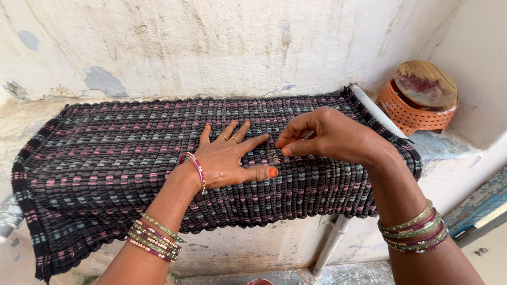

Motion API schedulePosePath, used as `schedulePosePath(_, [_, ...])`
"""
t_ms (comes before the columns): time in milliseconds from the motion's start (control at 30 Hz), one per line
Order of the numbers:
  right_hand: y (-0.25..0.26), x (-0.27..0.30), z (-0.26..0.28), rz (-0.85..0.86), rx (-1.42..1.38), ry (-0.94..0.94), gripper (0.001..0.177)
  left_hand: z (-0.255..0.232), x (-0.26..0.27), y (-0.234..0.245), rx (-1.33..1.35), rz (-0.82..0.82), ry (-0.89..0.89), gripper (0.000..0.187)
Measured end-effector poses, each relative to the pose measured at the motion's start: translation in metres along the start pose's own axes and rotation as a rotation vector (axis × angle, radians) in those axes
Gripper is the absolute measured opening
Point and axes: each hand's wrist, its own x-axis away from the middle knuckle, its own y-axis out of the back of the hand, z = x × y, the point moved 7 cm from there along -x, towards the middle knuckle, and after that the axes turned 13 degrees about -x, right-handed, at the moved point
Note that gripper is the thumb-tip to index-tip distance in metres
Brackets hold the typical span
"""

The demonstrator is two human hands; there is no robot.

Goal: The person cleans a fabric rug placed on an elevated concrete surface by hand, wetting it with soapy water poured from a plastic container, and scrubbing the surface with a small brush.

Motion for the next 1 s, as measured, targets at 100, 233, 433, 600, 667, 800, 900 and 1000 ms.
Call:
schedulePosePath(100, [-0.007, -0.003, 0.000, 0.001, 0.044, -0.005, 0.028, 0.000, -0.002, -0.001, -0.021, -0.021, -0.045, 0.126])
schedulePosePath(233, [-0.018, -0.006, -0.002, 0.052, 0.117, -0.041, 0.027, 0.003, -0.002, -0.002, -0.010, -0.034, -0.037, 0.127])
schedulePosePath(433, [-0.008, -0.005, -0.001, -0.009, 0.101, -0.025, 0.025, 0.002, -0.001, -0.002, -0.021, -0.041, -0.040, 0.126])
schedulePosePath(600, [0.003, -0.001, -0.003, -0.104, 0.113, -0.079, 0.024, 0.003, 0.000, -0.002, 0.007, -0.051, -0.059, 0.125])
schedulePosePath(667, [-0.004, -0.003, 0.001, -0.061, 0.092, -0.017, 0.025, 0.004, -0.001, -0.002, 0.013, -0.053, -0.049, 0.123])
schedulePosePath(800, [-0.022, -0.006, 0.003, 0.060, 0.177, 0.070, 0.023, 0.004, -0.002, -0.004, -0.008, -0.044, -0.032, 0.122])
schedulePosePath(900, [-0.023, -0.006, 0.004, 0.051, 0.210, 0.036, 0.021, 0.004, -0.002, -0.004, -0.004, -0.046, -0.027, 0.121])
schedulePosePath(1000, [-0.022, -0.008, 0.003, 0.041, 0.232, -0.039, 0.022, 0.003, -0.001, -0.002, -0.001, -0.059, -0.039, 0.121])
